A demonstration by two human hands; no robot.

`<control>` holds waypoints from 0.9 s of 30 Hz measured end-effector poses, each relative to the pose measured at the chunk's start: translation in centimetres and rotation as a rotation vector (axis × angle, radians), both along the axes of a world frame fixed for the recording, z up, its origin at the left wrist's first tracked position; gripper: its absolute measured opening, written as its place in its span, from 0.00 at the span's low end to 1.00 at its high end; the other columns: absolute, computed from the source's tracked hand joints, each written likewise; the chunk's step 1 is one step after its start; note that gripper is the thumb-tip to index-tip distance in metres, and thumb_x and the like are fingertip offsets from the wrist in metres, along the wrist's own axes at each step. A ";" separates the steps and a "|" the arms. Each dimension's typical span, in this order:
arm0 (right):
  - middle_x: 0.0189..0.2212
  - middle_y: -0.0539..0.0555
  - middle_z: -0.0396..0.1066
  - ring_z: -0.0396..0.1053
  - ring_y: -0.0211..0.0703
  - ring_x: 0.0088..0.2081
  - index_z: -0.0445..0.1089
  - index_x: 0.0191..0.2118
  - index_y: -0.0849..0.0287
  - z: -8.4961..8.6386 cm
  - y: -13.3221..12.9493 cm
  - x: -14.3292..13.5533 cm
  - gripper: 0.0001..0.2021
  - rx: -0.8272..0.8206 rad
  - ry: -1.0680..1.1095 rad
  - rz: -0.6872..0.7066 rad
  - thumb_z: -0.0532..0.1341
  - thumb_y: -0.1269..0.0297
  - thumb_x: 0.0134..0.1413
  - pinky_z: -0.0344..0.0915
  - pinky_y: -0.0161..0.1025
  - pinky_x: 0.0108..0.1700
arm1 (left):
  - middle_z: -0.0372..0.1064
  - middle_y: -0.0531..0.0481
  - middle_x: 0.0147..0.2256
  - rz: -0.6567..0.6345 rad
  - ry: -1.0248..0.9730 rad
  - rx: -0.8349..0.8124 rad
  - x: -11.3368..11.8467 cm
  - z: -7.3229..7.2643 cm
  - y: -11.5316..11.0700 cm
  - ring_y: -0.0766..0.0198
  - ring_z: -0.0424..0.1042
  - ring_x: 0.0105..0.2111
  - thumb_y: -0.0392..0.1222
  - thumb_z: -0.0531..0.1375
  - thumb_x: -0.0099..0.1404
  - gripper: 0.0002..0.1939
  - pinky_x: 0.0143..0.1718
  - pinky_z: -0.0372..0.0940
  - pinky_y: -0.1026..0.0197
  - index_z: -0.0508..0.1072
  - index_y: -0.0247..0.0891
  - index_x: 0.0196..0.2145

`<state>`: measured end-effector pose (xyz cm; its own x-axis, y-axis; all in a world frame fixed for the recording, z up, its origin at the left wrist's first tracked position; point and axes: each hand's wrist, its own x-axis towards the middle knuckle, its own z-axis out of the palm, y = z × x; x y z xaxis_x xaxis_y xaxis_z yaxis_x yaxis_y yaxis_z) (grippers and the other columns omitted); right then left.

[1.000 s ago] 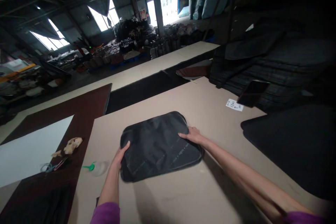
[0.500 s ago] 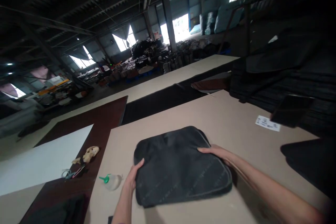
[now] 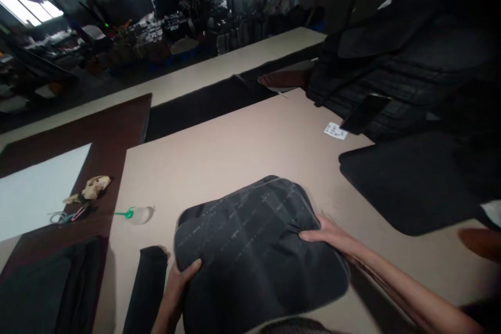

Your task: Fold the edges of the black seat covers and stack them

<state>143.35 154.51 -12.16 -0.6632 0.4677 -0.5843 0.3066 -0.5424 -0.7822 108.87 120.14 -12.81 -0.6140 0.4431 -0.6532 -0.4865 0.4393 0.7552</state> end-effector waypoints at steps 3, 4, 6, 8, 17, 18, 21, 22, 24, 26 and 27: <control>0.55 0.62 0.76 0.76 0.61 0.54 0.71 0.58 0.57 -1.0 -1.9 3.5 0.34 -0.117 -0.032 -0.008 0.75 0.55 0.44 0.74 0.50 0.57 | 0.75 0.36 0.56 0.035 -0.139 -0.019 3.0 -1.3 -3.4 0.43 0.76 0.55 0.57 0.73 0.54 0.40 0.56 0.73 0.47 0.71 0.37 0.60; 0.54 0.62 0.76 0.76 0.61 0.54 0.72 0.57 0.58 -1.2 -2.0 4.1 0.32 -0.165 -0.028 -0.001 0.75 0.54 0.45 0.74 0.51 0.58 | 0.75 0.36 0.57 0.046 -0.199 -0.010 3.4 -1.4 -4.0 0.43 0.76 0.55 0.58 0.72 0.55 0.40 0.56 0.73 0.46 0.71 0.36 0.60; 0.52 0.65 0.77 0.77 0.61 0.53 0.74 0.54 0.59 -1.4 -1.3 4.4 0.29 -0.252 -0.039 0.027 0.73 0.52 0.48 0.74 0.51 0.58 | 0.74 0.36 0.57 0.068 -0.282 0.034 3.5 -1.4 -4.6 0.43 0.75 0.56 0.61 0.71 0.56 0.39 0.58 0.72 0.46 0.73 0.35 0.58; 0.50 0.67 0.78 0.78 0.60 0.50 0.76 0.51 0.62 -1.3 -0.1 3.9 0.27 -0.307 -0.071 0.086 0.73 0.49 0.49 0.75 0.50 0.55 | 0.74 0.36 0.57 0.074 -0.326 0.082 2.9 -1.1 -4.5 0.43 0.74 0.57 0.61 0.71 0.56 0.37 0.59 0.71 0.48 0.75 0.34 0.56; 0.47 0.63 0.80 0.80 0.57 0.44 0.73 0.54 0.60 -1.9 -1.7 2.5 0.32 -0.150 -0.045 0.066 0.77 0.57 0.41 0.78 0.51 0.50 | 0.79 0.35 0.51 0.023 -0.243 0.037 3.0 -0.8 -2.1 0.48 0.81 0.46 0.47 0.74 0.56 0.31 0.51 0.76 0.50 0.75 0.33 0.55; 0.47 0.62 0.80 0.80 0.57 0.44 0.73 0.54 0.60 -2.1 -2.2 2.8 0.32 -0.129 -0.038 0.043 0.77 0.58 0.41 0.78 0.51 0.50 | 0.80 0.35 0.48 0.000 -0.220 0.037 3.1 -0.8 -2.0 0.48 0.82 0.43 0.45 0.75 0.54 0.31 0.49 0.77 0.50 0.76 0.31 0.53; 0.47 0.62 0.80 0.80 0.58 0.45 0.74 0.53 0.60 -2.0 -3.5 3.2 0.31 -0.060 -0.032 -0.011 0.77 0.60 0.40 0.77 0.52 0.52 | 0.82 0.35 0.41 -0.002 -0.158 0.031 3.4 -0.5 -1.9 0.49 0.82 0.36 0.43 0.77 0.50 0.29 0.43 0.78 0.50 0.78 0.28 0.48; 0.48 0.61 0.80 0.79 0.58 0.46 0.74 0.53 0.60 -1.6 -3.8 3.2 0.31 -0.026 -0.025 -0.024 0.76 0.59 0.40 0.77 0.53 0.52 | 0.82 0.36 0.40 0.005 -0.148 0.036 3.5 -0.2 -1.9 0.50 0.82 0.35 0.43 0.77 0.50 0.29 0.42 0.78 0.50 0.78 0.28 0.47; 0.49 0.59 0.80 0.79 0.59 0.48 0.74 0.53 0.58 -0.2 -4.4 3.0 0.31 0.073 0.010 -0.046 0.76 0.60 0.40 0.76 0.53 0.54 | 0.82 0.37 0.40 0.009 -0.098 0.073 3.7 0.9 -1.9 0.51 0.82 0.35 0.43 0.77 0.49 0.29 0.42 0.78 0.51 0.78 0.29 0.47; 0.49 0.58 0.80 0.78 0.59 0.49 0.74 0.53 0.57 1.8 -4.9 2.6 0.31 0.172 0.054 -0.050 0.77 0.60 0.39 0.76 0.53 0.55 | 0.82 0.37 0.42 -0.001 -0.015 0.121 3.8 2.6 -1.8 0.51 0.82 0.39 0.43 0.78 0.48 0.31 0.46 0.77 0.52 0.78 0.30 0.48; 0.48 0.58 0.80 0.78 0.59 0.49 0.74 0.53 0.57 3.0 -5.1 2.5 0.31 0.213 0.070 -0.050 0.77 0.59 0.39 0.76 0.53 0.55 | 0.81 0.37 0.44 -0.003 0.036 0.141 3.8 3.6 -1.7 0.51 0.82 0.41 0.43 0.78 0.47 0.32 0.48 0.76 0.51 0.78 0.30 0.49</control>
